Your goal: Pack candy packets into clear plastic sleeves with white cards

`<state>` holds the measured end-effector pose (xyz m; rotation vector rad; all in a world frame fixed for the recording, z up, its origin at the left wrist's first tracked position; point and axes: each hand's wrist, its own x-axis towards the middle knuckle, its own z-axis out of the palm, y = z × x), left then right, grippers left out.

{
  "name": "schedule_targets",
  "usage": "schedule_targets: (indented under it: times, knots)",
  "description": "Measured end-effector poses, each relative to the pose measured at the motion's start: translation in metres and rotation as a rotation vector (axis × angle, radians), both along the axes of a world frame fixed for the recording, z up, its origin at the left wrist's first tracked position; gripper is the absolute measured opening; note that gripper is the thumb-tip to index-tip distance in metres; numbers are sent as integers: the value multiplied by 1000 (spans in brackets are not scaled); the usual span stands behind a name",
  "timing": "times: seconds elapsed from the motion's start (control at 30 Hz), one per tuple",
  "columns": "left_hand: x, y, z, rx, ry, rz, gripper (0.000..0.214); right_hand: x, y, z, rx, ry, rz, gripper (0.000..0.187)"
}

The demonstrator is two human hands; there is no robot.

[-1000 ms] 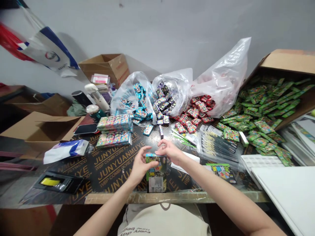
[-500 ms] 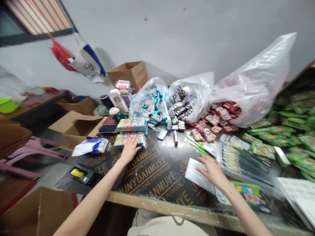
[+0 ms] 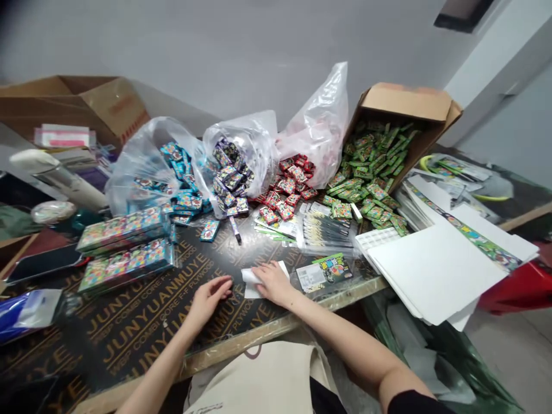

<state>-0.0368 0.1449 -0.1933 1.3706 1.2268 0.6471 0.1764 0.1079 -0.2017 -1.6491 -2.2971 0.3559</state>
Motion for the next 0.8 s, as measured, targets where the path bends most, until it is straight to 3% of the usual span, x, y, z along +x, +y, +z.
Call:
schedule_targets:
  times: [0.07,0.2,0.3,0.43,0.5,0.57,0.63,0.73,0.8]
  knots:
    - [17,-11,2,-214,-125,15,49,0,0,1,42,87,-33,27]
    - [32,-15,14,-494,-358,-17,62,-8,-6,14,235,144,-11,30]
    - [31,-12,22,-537,-397,17,66,-9,-9,29,356,113,74,34]
    - [22,-15,31,-458,-252,134,64,9,0,43,438,109,-138,37]
    - [20,-20,39,-549,-343,93,70,14,5,46,447,90,-215,37]
    - [24,-22,46,-637,-541,16,71,8,3,47,427,56,-145,36]
    - [30,-20,52,-580,-682,60,64,-6,-7,47,392,35,14,36]
    - [32,-9,53,-333,-691,252,52,-23,-27,48,340,72,218,35]
    - [27,-1,51,-191,-634,341,54,-22,-33,52,309,167,204,43]
